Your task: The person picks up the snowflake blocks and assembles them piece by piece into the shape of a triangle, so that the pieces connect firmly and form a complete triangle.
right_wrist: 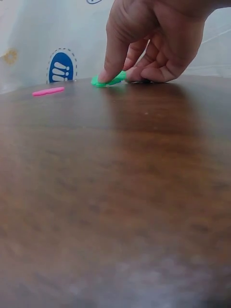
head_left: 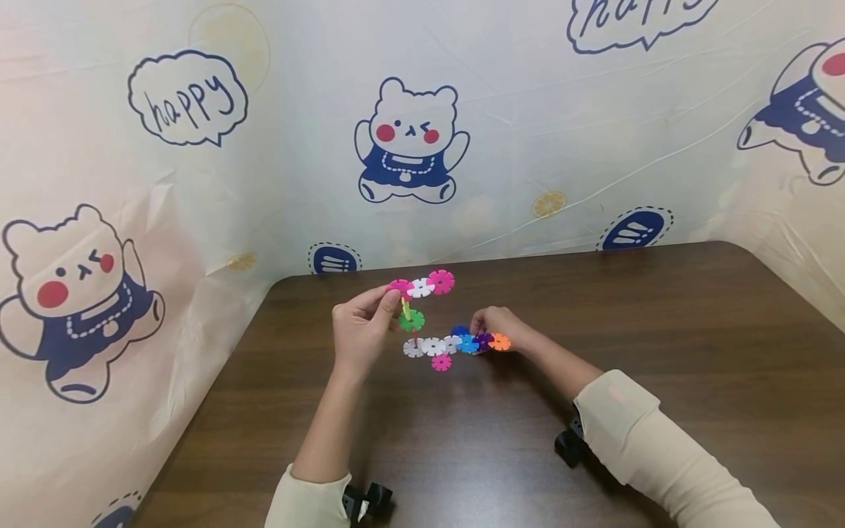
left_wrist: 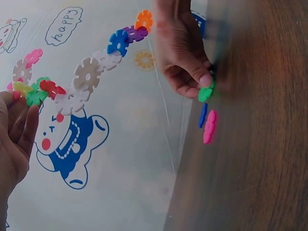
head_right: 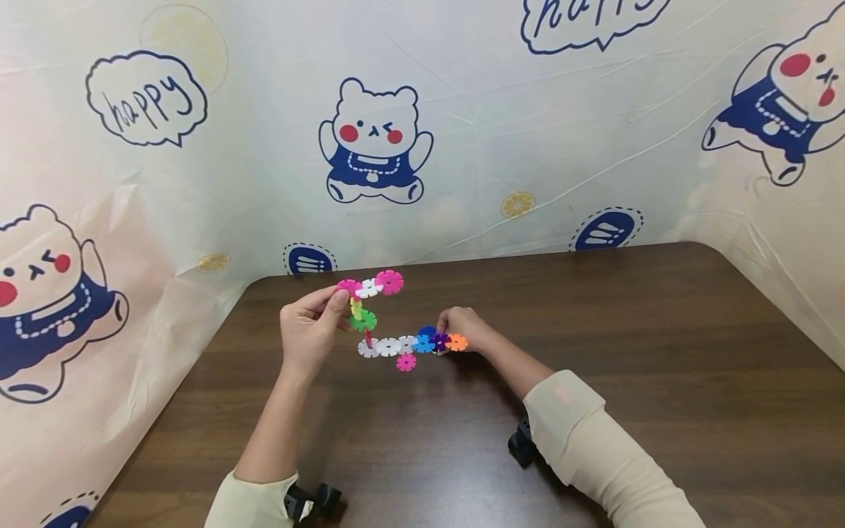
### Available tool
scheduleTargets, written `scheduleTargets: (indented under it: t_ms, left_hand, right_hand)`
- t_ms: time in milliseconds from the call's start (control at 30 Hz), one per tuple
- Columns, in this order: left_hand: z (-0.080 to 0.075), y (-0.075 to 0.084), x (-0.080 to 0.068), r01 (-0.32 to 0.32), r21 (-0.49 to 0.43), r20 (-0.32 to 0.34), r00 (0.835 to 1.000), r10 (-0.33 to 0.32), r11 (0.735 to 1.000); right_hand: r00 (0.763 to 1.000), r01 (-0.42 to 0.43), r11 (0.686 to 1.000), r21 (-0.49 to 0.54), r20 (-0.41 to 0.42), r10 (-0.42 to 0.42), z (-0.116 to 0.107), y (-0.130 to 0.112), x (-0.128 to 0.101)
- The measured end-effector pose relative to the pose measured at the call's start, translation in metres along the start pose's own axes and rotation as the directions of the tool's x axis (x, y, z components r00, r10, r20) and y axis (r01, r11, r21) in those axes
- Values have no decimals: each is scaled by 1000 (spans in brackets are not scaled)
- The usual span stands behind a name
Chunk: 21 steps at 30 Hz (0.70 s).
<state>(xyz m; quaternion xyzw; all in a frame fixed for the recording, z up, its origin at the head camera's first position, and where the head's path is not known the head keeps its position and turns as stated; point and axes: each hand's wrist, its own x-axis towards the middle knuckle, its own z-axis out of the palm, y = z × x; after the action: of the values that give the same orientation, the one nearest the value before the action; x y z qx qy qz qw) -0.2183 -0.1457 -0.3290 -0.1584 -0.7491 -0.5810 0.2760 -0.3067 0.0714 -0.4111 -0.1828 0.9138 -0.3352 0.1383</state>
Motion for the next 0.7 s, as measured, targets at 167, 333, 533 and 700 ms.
scheduleTargets:
  t_ms: [167, 333, 533, 700]
  left_hand:
    - [0, -2, -1, 11, 3, 4, 1000, -11, 1000]
    - [2, -6, -3, 4, -23, 18, 1000, -4, 1000]
    - [6, -10, -6, 0, -30, 39, 999, 1, 1000]
    - [11, -4, -7, 23, -13, 55, 998, -22, 1000]
  right_hand:
    - [1000, 23, 998, 67, 2, -24, -6, 7, -3]
    - [1000, -4, 991, 131, -16, 7, -15, 13, -7]
    - [997, -22, 957, 290, -61, 41, -27, 13, -16]
    - [992, 11, 922, 387, -117, 37, -39, 8, -26]
